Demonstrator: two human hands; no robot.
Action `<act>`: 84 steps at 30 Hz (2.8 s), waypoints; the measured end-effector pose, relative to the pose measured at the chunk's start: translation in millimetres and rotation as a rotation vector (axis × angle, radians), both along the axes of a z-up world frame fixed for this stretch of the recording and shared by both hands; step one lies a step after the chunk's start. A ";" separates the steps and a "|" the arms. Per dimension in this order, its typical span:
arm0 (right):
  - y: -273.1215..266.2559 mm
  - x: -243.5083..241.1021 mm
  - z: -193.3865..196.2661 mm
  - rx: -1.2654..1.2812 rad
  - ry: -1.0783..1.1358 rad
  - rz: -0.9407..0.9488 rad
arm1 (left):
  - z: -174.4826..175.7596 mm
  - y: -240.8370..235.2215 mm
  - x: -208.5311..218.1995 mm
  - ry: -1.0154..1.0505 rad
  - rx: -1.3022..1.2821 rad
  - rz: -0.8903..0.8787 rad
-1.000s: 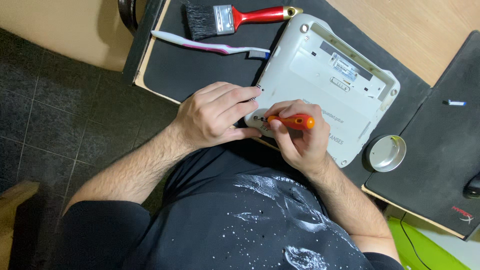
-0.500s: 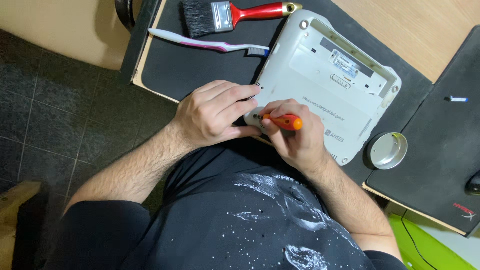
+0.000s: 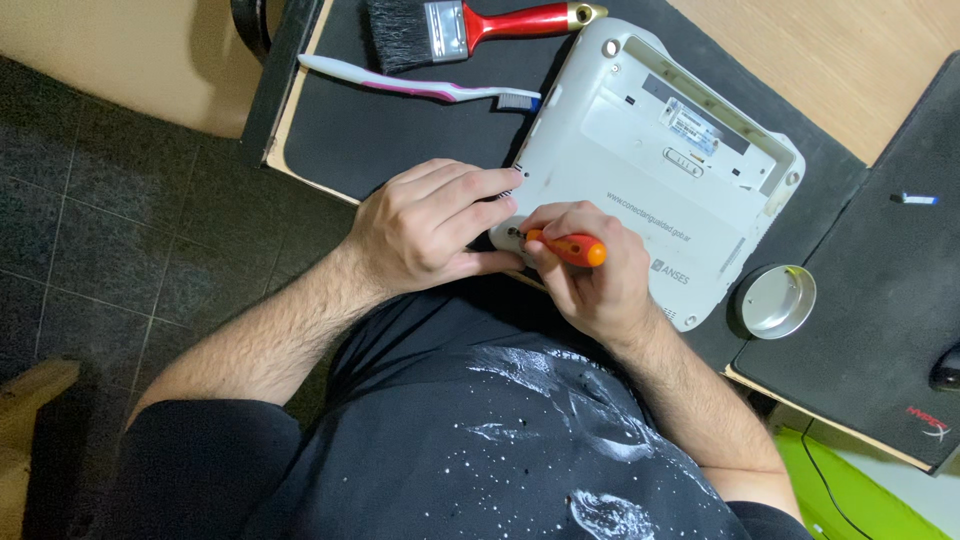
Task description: The person uses a screwdriver to tighten screws into the back of a white electronic device resting on their lap. They repeatedly pick up screws from a small metal tin and secure them into the device's casing.
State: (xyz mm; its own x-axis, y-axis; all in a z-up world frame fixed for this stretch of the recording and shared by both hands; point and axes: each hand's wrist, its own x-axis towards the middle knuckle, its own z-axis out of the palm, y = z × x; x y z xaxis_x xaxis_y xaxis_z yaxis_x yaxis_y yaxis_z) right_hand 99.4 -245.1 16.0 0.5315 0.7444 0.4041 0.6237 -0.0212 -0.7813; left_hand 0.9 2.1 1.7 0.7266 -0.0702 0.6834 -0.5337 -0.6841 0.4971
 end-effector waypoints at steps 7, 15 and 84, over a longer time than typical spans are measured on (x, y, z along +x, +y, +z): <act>-1.3 1.6 -4.3 0.014 -0.005 0.012 | -0.4 -1.6 0.4 -0.009 0.018 0.013; -3.0 1.1 -5.0 -0.002 -0.006 0.011 | -2.5 -3.6 -0.6 -0.004 -0.005 0.026; 28.4 30.3 149.3 -0.824 -0.975 0.360 | 18.0 7.9 -1.6 0.057 0.098 -0.045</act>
